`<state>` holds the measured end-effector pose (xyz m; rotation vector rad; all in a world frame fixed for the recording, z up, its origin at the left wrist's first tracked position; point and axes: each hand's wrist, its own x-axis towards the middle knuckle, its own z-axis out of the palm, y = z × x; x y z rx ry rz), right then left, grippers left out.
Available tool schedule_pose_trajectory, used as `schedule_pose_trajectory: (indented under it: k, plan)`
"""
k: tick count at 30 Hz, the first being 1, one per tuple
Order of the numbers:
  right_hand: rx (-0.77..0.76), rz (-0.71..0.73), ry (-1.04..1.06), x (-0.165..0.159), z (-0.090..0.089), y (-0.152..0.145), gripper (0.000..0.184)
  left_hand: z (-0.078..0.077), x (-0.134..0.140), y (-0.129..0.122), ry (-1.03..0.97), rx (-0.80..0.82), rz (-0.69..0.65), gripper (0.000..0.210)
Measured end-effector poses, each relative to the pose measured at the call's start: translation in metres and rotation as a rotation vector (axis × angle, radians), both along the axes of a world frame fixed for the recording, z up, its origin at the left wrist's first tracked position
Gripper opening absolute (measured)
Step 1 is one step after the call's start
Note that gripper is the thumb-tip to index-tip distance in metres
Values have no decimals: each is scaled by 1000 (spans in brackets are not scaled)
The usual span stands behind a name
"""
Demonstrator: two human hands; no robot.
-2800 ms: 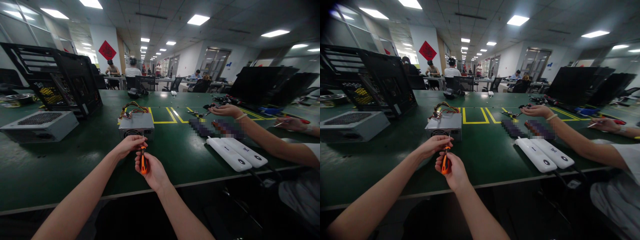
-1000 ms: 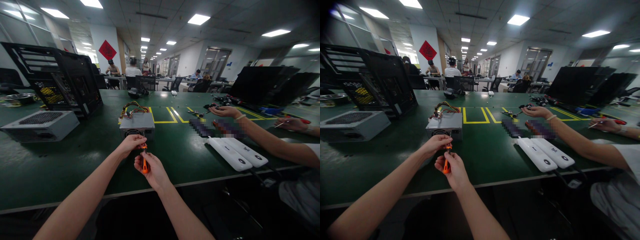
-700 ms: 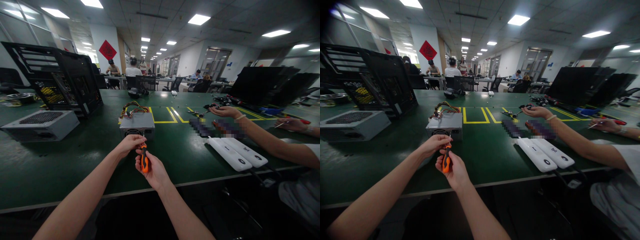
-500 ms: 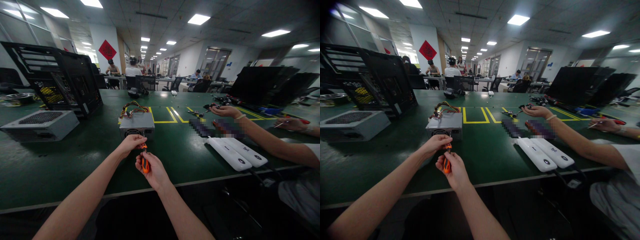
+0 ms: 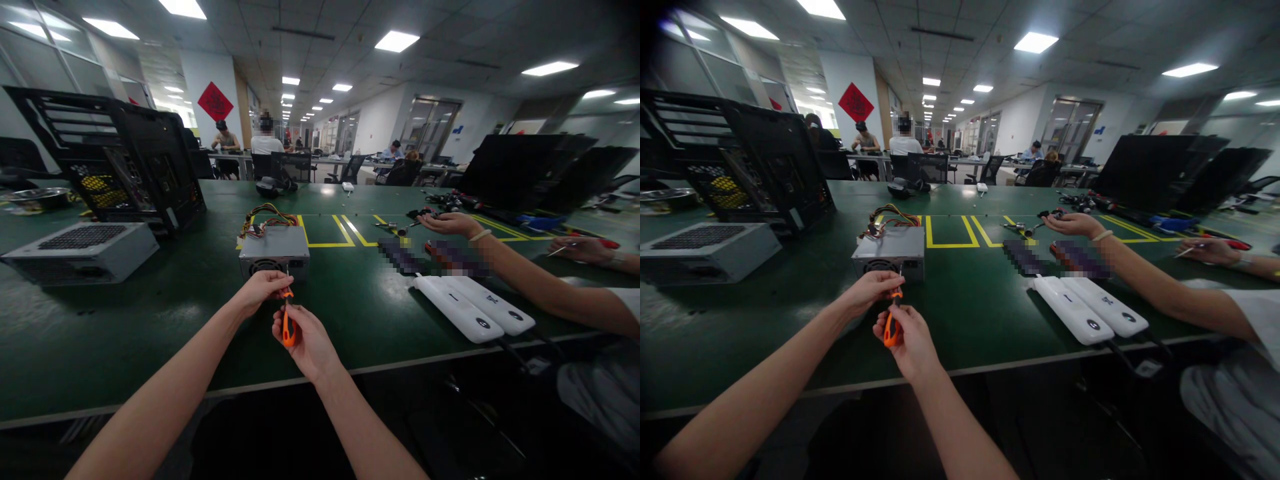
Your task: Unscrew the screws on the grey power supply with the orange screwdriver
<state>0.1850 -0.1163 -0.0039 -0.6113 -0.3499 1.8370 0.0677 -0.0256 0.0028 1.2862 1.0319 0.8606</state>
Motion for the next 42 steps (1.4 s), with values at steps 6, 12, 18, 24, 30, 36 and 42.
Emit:
schedule_pose_trajectory:
  k: [6,12,18,24,30,36,42]
  plan:
    - [-45,44,18,1,2,1,20,5,-2,-2,-44,-35,-45,30]
    - [27,53,-31,0,0,-1,5,0,-1,1,-38,-21,-12,27]
    - [-18,51,44,1,-1,1,7,6,-2,-4,-52,-48,-81,29]
    - [-20,76,11,0,0,0,13,3,-1,-2,-36,-19,-39,28]
    - [-28,24,37,2,1,0,8,4,-1,-3,-43,-61,-67,29]
    - [-16,100,39,2,2,0,17,4,-5,-3,-45,-38,-72,27]
    - [-5,0,-35,0,1,-2,4,-1,0,0,-29,-46,-6,30]
